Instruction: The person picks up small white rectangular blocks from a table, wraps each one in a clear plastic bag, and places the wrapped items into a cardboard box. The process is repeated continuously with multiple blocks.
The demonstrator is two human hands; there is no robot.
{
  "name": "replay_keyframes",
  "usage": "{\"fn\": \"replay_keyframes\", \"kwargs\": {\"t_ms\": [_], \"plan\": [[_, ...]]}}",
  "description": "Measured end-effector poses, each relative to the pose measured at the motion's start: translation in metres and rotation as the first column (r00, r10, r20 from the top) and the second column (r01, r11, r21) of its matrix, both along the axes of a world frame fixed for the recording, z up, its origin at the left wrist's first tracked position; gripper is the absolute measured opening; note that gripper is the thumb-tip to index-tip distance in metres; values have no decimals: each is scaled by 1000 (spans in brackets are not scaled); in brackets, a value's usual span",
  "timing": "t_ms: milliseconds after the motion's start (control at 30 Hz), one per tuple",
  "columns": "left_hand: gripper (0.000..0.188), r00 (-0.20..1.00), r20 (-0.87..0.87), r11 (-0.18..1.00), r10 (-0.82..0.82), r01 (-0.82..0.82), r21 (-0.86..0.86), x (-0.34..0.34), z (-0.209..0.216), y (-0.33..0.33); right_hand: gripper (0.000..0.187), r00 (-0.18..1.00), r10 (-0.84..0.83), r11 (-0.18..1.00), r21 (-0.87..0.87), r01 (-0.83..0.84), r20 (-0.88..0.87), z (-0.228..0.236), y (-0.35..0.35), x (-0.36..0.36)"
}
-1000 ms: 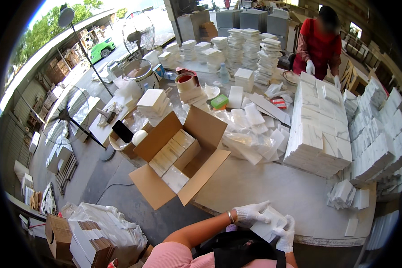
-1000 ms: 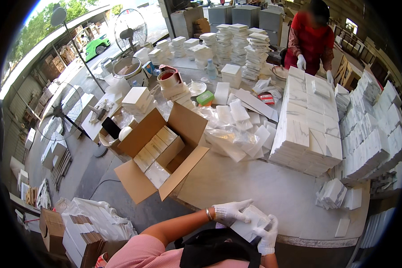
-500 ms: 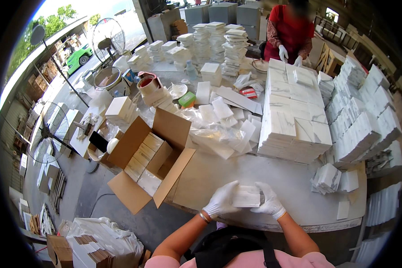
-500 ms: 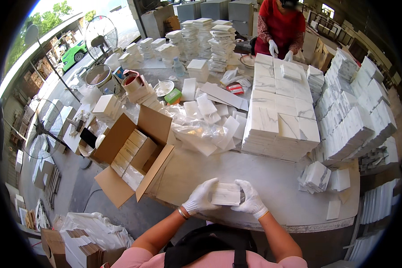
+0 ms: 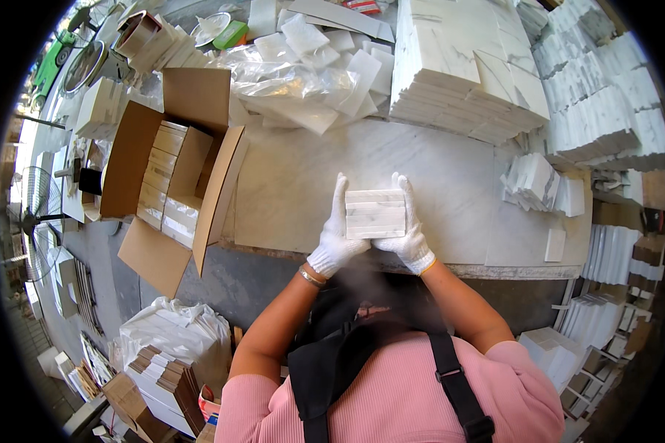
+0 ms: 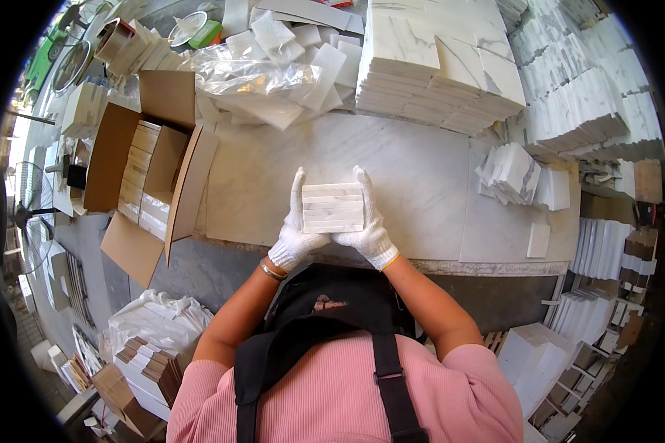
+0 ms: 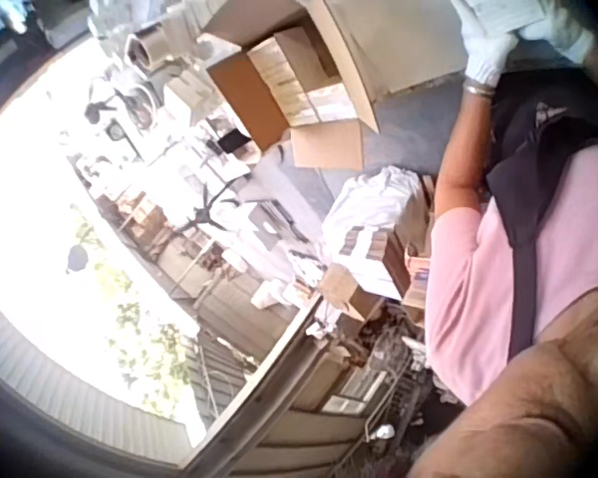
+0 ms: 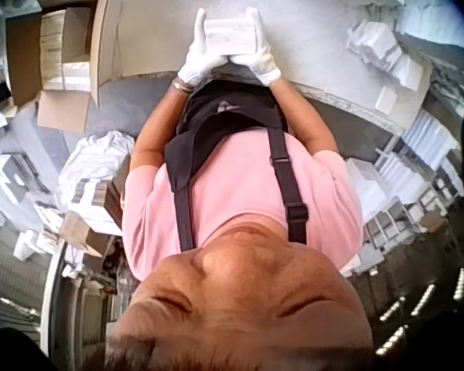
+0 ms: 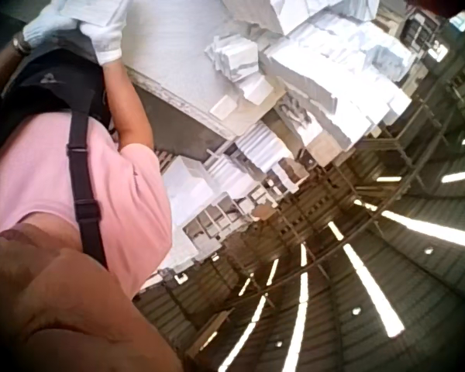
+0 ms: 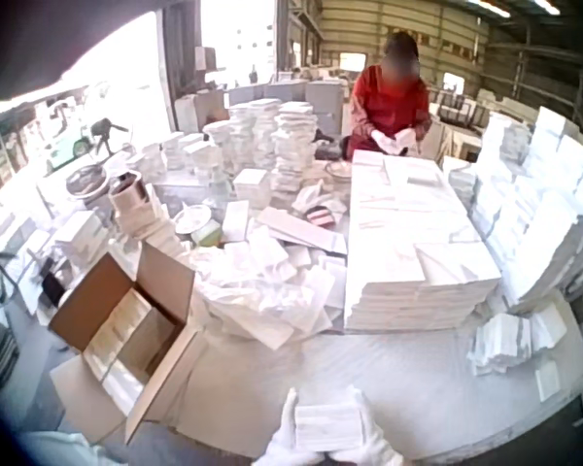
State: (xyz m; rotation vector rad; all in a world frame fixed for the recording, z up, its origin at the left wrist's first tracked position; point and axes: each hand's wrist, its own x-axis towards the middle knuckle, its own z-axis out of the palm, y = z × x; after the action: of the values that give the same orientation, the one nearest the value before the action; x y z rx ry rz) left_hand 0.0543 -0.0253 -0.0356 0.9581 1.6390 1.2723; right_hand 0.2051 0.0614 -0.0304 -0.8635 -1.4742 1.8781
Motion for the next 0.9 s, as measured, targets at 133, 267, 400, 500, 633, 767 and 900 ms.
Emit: {"fn": "replay_keyframes", "kwargs": {"t_ms": [133,267,400,500,633,767,900], "plan": [[117,999,49,1000,7,-8,22,0,11,4,129,992,37,998,-59,-30,122,-9,10,5],[100,856,517,999,29,-45,19,-1,8,9,115,892,92,924,295,-242,443,16,26,16],[82,960,272,997,-67,76,-22,-5,-9,12,114,697,-84,678,553,-484,712,46,38,24],[99,998,-17,997,-62,63,54,-13,16,5,119,465,-146,475,474,-741,873,115,46,20],[100,984,169,999,-49,47,18,-20,-11,17,122,512,-145,280,532,-799,847,181,23,-14],[106,974,-176,981,-141,114,-159,-22,67,6,121,346,-193,172,378,-909,918,151,11,-28],[102,968,-132,975,-213,202,-91,-29,53,12,107,320,-261,186,372,-909,911,104,36,-31]]}}
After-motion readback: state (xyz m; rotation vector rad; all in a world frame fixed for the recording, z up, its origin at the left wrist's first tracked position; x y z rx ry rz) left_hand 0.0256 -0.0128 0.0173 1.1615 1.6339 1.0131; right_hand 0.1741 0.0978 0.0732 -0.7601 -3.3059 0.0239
